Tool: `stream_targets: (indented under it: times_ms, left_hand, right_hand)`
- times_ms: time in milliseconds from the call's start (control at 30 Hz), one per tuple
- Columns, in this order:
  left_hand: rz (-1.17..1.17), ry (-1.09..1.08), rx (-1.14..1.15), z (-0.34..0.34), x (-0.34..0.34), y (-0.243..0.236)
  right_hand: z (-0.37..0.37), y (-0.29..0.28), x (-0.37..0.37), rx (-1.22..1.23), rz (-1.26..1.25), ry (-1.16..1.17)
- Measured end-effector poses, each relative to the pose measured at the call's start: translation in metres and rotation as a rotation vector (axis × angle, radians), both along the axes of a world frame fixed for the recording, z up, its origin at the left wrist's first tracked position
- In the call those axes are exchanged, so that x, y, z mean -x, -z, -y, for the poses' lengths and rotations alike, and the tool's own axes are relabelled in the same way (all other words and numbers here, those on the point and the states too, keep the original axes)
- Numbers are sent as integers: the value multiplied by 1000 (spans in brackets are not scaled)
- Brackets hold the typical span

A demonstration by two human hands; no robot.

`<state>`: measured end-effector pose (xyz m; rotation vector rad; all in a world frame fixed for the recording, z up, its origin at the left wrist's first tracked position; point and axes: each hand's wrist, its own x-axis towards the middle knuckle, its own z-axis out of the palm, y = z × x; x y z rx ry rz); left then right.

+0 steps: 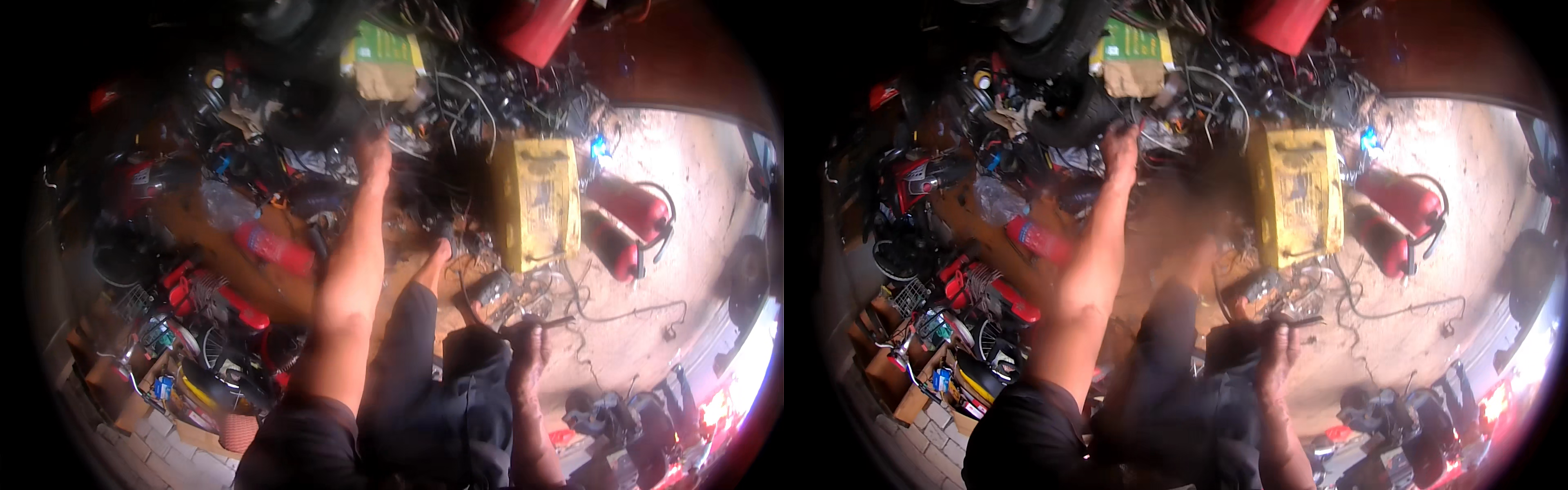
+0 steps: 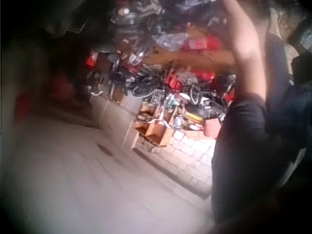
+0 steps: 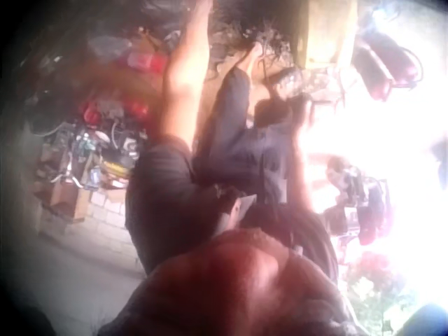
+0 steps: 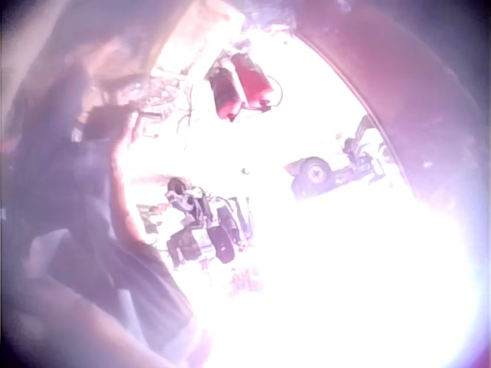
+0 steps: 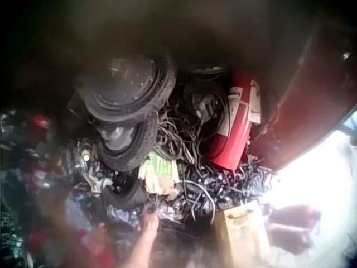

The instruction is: The person picks up a cable from a cluttered floor, holds a connector by hand, and uses their fingers to strip and twist electrical wires.

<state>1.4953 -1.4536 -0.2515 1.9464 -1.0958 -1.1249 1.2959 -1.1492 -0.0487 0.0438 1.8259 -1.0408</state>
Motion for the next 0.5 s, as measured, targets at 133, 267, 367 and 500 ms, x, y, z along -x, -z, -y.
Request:
stream_targets:
  times_ms: [133,267,367,500]
  left_hand:
    - [-56,48,-18,8,4,12]
    - [-244,86,-131,1,6,2]
    - [-277,102,-267,-24,3,-18]
    - [-71,424,-376,-92,-13,-46]
  right_hand:
    - [1,-11,-20,7,-9,-73]
    - [2,-15,-27,88,98,-173]
    - [3,-14,-25,141,122,-142]
    - [2,-16,-18,61,11,-132]
